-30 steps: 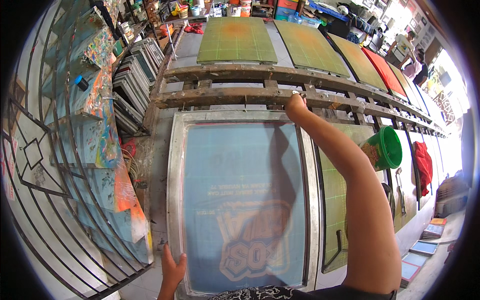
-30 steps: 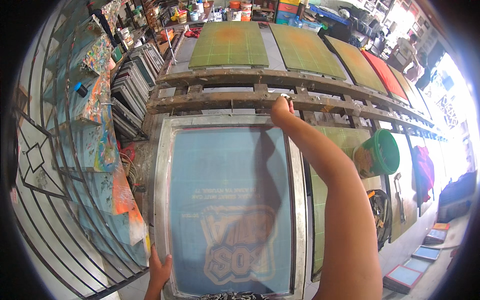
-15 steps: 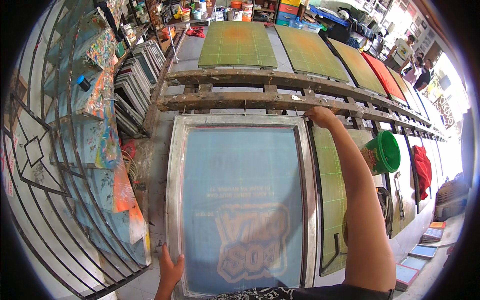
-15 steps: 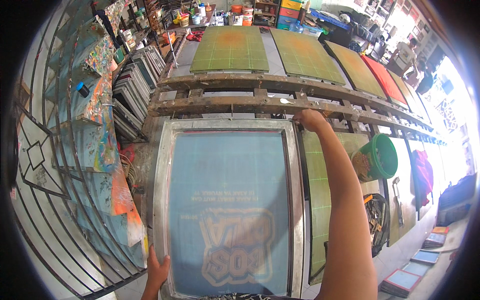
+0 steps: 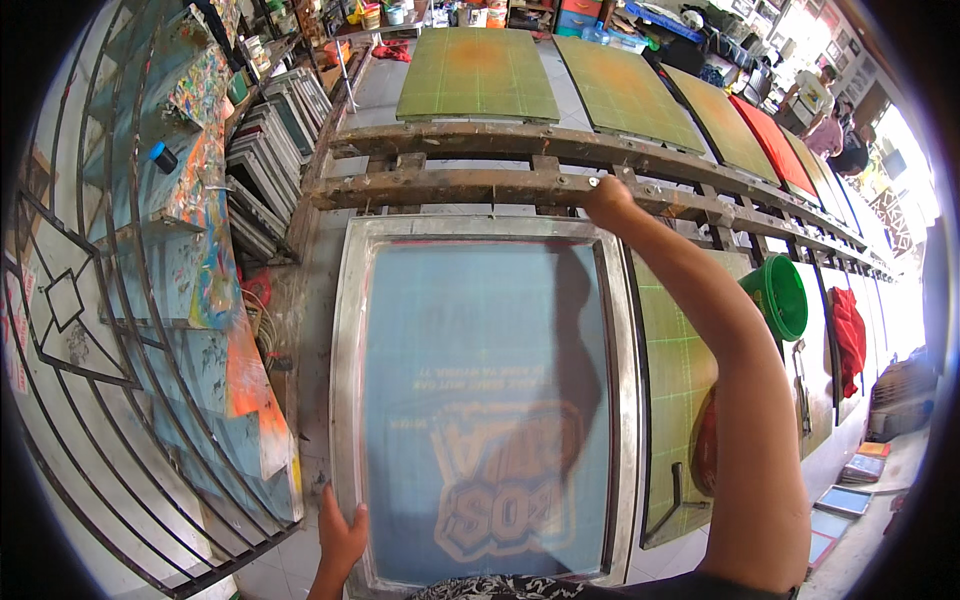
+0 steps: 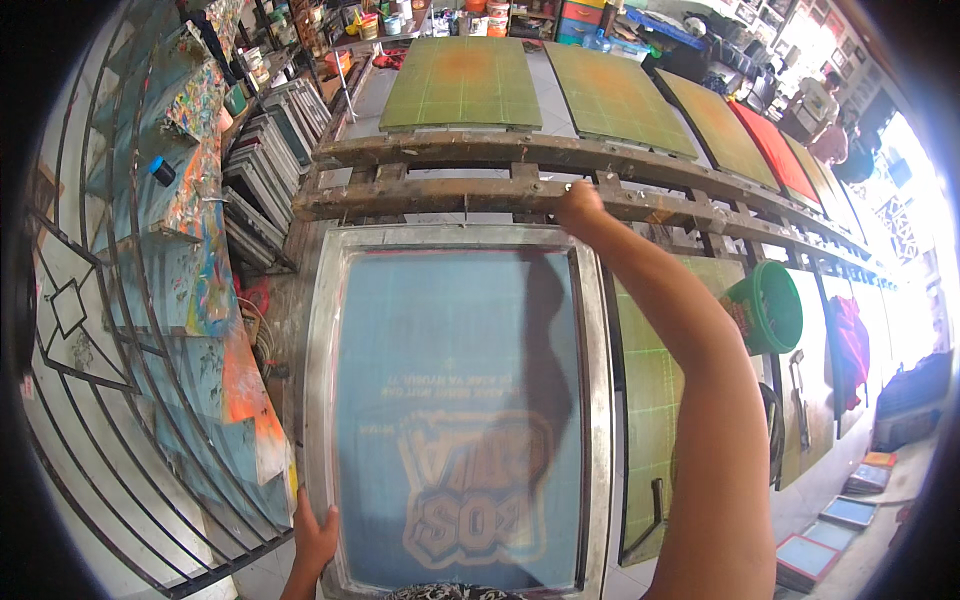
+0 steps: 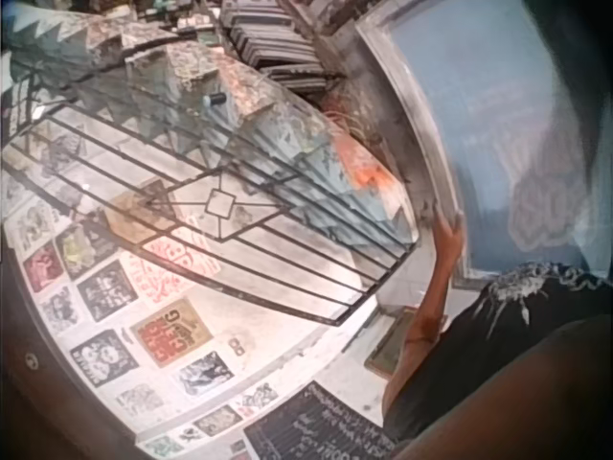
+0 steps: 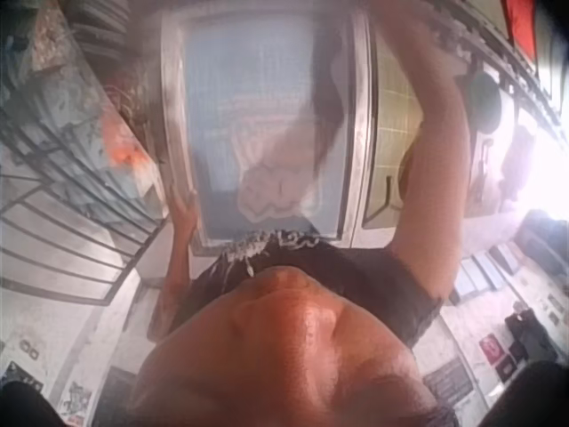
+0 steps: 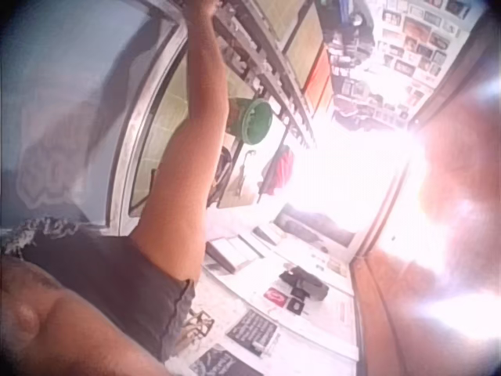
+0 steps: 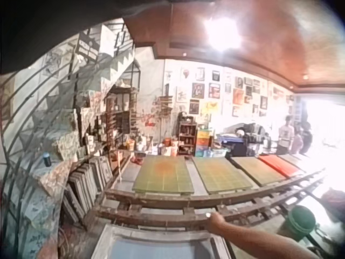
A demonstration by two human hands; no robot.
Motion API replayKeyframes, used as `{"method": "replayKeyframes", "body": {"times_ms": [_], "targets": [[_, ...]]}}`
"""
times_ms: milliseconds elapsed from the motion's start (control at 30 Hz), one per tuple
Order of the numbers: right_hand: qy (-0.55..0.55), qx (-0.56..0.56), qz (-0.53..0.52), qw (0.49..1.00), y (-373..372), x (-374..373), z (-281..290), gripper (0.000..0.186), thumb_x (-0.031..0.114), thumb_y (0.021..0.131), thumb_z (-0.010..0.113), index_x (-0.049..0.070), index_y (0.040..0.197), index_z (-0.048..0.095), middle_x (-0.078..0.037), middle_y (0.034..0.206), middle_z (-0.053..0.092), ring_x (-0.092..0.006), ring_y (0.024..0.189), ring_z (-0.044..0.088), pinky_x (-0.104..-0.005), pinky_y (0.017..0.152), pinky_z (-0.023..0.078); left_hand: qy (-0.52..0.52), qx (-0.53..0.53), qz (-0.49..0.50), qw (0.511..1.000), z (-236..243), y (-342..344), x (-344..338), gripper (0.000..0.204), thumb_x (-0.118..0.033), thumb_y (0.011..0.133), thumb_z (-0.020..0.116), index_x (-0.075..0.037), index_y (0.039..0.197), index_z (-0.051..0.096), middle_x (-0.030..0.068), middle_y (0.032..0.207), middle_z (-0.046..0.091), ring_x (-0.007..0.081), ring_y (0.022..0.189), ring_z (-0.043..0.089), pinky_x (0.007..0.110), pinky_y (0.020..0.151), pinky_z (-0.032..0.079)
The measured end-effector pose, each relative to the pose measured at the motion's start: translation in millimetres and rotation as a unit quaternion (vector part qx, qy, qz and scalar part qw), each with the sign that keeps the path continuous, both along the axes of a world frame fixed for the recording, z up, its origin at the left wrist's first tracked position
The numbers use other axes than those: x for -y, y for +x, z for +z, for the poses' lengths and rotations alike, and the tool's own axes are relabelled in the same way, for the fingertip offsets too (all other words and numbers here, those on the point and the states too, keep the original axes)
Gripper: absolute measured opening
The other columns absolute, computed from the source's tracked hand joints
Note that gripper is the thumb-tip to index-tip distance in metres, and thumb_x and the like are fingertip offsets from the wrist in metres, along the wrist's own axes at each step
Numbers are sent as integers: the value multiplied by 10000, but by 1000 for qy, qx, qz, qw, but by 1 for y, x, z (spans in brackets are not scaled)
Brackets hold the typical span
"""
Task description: The person prepares a screen printing frame by securing it into a wooden alignment track and then selects several small metal hardware pieces from a container to adjust the frame's position.
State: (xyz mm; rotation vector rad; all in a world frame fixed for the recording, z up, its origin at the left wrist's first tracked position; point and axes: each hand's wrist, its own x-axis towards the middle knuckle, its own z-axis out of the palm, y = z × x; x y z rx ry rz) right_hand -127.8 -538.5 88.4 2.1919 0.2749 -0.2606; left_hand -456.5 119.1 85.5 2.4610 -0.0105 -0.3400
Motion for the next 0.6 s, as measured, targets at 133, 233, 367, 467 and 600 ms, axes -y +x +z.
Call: {"method": "replayKeyframes", "body": {"times_ms": [133,233,367,467,600], "targets": [[-194,-163,-154,955,41,-90,-3,88,168,799,637,139,813,719,-36,897,717,-183,768,693,-342,562,488,43,30,5,999,-4,-10,-9,718,-216,834,632,118,1363,278,348,1226,487,463,1107,518,470,938,418],[23,-61,-112,992,11,-70,52,126,155,806,619,137,877,721,-55,956,714,-200,820,692,-372,609,508,-13,-13,17,1000,14,-4,-1,712,-208,829,633,118,1358,284,335,1191,517,463,1061,547,472,907,440],[259,35,-82,962,-38,0,103,199,128,800,608,119,971,710,-165,897,688,-322,844,671,-420,730,524,12,32,-10,999,4,-5,0,694,-190,824,628,122,1348,296,334,1155,537,462,1027,565,466,891,452],[501,125,-94,851,-62,33,88,257,102,802,592,104,1041,688,-209,908,666,-370,892,644,-416,784,501,4,37,-9,999,6,-4,-1,690,-183,822,628,124,1345,298,336,1155,536,463,1031,563,464,894,450],[493,37,-156,855,-82,38,60,328,78,779,606,71,1101,666,-182,1040,669,-373,996,618,-422,872,480,7,35,3,999,3,-5,-4,701,-187,819,635,125,1348,296,339,1165,530,464,1044,556,465,899,445]]}}
